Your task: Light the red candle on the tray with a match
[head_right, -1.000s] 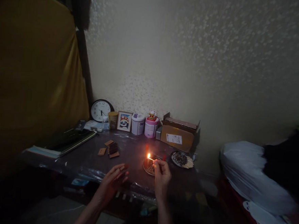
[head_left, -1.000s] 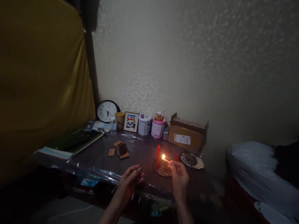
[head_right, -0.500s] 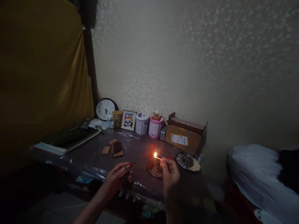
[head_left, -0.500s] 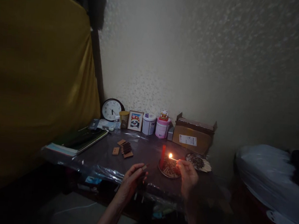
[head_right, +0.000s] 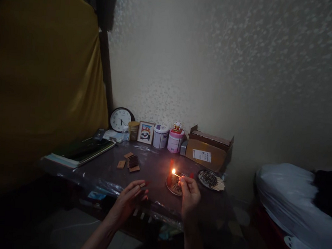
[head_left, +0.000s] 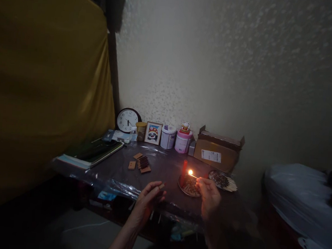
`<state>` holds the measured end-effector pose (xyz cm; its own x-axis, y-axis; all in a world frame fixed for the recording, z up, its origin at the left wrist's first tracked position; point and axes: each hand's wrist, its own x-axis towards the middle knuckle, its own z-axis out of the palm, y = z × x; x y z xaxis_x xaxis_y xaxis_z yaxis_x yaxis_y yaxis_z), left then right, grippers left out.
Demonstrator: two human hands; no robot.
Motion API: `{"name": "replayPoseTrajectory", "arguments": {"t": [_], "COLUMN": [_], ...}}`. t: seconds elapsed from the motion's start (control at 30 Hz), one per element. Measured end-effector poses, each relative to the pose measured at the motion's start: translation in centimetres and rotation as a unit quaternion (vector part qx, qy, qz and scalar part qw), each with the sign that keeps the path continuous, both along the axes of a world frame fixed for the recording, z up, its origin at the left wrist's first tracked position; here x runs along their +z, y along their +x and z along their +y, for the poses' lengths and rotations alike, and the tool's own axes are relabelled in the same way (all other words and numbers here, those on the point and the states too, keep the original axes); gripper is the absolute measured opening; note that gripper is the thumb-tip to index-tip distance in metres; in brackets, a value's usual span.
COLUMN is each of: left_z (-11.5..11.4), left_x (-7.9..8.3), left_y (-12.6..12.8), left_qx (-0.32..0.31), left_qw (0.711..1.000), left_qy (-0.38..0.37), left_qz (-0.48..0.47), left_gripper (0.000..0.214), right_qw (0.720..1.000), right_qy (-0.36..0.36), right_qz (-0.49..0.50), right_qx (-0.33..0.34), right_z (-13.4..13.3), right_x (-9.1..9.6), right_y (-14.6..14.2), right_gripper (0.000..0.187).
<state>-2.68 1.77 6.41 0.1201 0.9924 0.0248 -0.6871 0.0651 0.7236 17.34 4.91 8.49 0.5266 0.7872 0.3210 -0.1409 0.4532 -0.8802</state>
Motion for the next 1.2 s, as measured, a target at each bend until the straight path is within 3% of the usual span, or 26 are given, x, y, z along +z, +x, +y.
{"name": "replayPoseTrajectory", "arguments": {"t": [0.57, 1.2], "left_z": [-0.17, -0.28], "left_x": [0.13, 0.50], "left_y": [0.29, 0.30], "left_qx": [-0.005, -0.004], "left_qw": [1.000, 1.000], "left_qy": [0.000, -0.008], "left_qz": [0.002, 0.018], "left_gripper": [0.023, 0.026], "right_qw": [1.000, 1.000], "right_qy": [-0.001, -0.016], "right_qz": [0.027, -0.015], "right_qx": [0.007, 0.003], "right_z": [-0.20, -0.46], "right_x": [-0.04, -0.04], "right_y": [0.09, 0.45], "right_gripper": [0.018, 0.018]}}
